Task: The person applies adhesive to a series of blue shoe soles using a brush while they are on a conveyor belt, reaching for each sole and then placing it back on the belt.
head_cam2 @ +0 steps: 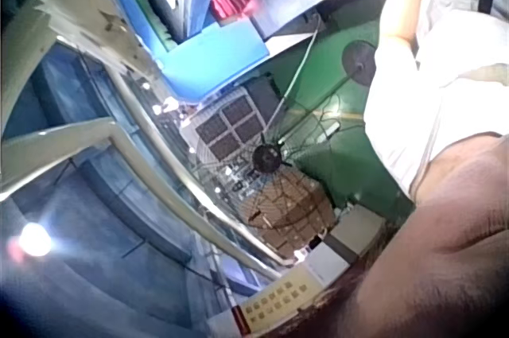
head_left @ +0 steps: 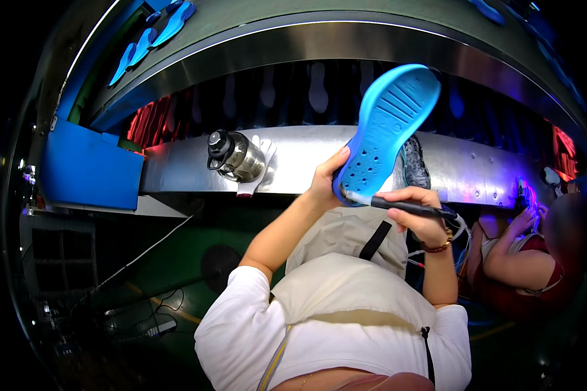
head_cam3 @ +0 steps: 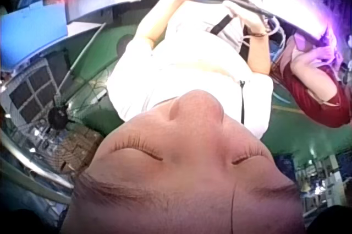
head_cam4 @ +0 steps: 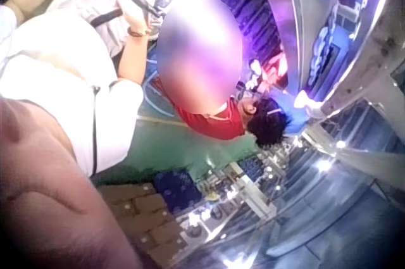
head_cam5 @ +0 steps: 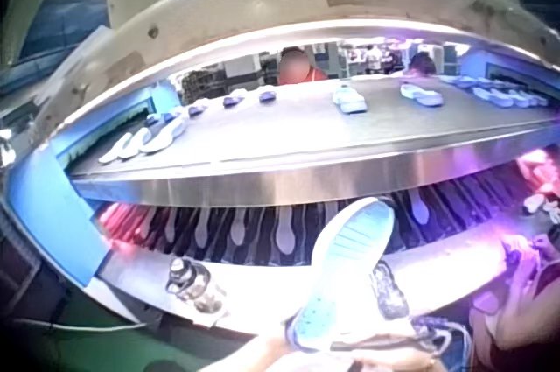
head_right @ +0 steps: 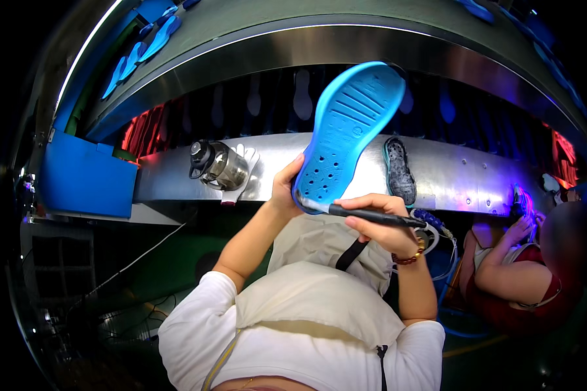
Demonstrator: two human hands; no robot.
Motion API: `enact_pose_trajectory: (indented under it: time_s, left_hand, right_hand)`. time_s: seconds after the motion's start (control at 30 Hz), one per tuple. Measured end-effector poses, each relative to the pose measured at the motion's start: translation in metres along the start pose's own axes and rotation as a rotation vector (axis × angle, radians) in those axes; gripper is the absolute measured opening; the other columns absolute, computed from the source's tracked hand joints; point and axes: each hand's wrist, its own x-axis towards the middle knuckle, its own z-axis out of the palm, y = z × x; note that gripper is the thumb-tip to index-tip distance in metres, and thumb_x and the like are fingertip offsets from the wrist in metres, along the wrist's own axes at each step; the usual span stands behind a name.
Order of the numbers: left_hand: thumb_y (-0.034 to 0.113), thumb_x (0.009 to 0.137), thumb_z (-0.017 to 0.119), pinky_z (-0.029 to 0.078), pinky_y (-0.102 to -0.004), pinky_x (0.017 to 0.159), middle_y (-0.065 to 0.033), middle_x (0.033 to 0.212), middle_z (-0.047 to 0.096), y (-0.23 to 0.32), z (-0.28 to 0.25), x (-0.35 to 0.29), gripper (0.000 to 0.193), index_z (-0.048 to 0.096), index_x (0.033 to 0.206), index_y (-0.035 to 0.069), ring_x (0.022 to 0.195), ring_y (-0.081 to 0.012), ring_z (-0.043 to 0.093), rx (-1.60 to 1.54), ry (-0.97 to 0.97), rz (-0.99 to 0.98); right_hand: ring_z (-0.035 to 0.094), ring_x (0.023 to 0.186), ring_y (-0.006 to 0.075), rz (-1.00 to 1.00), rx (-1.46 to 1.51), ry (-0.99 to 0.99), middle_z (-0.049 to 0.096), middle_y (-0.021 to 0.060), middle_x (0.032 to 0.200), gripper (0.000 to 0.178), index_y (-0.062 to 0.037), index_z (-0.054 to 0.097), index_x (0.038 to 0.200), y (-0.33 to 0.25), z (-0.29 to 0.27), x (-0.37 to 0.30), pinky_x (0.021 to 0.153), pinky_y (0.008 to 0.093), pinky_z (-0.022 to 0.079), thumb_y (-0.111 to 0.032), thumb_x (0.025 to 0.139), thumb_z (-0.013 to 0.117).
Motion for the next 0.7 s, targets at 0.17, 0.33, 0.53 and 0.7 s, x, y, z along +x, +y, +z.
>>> enact_pose_trajectory:
  time_s: [0.17, 0.33, 0.53, 0.7]
  left_hand:
    - [0.032, 0.083, 0.050, 0.051, -0.0312, 0.074, -0.0169, 0.106, 0.056, 0.016, 0.009, 0.001, 0.055, 0.039, 0.125, -0.002, 0.090, -0.0207, 0.060, 0.224, 0.047, -0.244]
    - [0.033, 0.083, 0.048, 0.046, -0.0316, 0.081, -0.0187, 0.111, 0.054, 0.023, 0.007, 0.002, 0.053, 0.042, 0.122, -0.003, 0.095, -0.0222, 0.057, 0.448, 0.043, -0.555]
    - [0.034, 0.080, 0.051, 0.045, -0.0316, 0.084, -0.0184, 0.111, 0.054, 0.033, 0.018, 0.000, 0.057, 0.044, 0.122, -0.003, 0.094, -0.0221, 0.057, 0.387, 0.206, -0.735]
    - [0.042, 0.079, 0.052, 0.045, -0.0323, 0.084, -0.0181, 0.109, 0.055, 0.039, 0.008, -0.009, 0.061, 0.045, 0.120, -0.003, 0.094, -0.0219, 0.057, 0.571, 0.088, -0.678]
  right_hand:
    - [0.052, 0.054, 0.0024, -0.087, -0.102, -0.074, 0.064, 0.0108, 0.096, 0.020, 0.0011, 0.063, 0.094, -0.017, -0.018, 0.000, 0.046, 0.0152, 0.043, 0.002, 0.074, 0.064]
    - [0.062, 0.089, 0.0227, -0.359, -0.358, -0.436, 0.064, 0.0134, 0.093, 0.022, 0.0010, 0.063, 0.092, -0.017, -0.020, 0.011, 0.078, 0.0303, 0.049, 0.003, 0.070, 0.066]
    - [0.062, 0.090, 0.0234, -0.384, -0.390, -0.461, 0.064, 0.0127, 0.095, 0.022, -0.0007, 0.063, 0.092, -0.029, -0.036, 0.014, 0.078, 0.0300, 0.050, 0.001, 0.071, 0.066]
    - [0.062, 0.091, 0.0235, -0.307, -0.500, -0.534, 0.064, 0.0132, 0.095, 0.022, 0.0006, 0.062, 0.091, -0.046, -0.043, 0.007, 0.080, 0.0307, 0.049, 0.004, 0.070, 0.065]
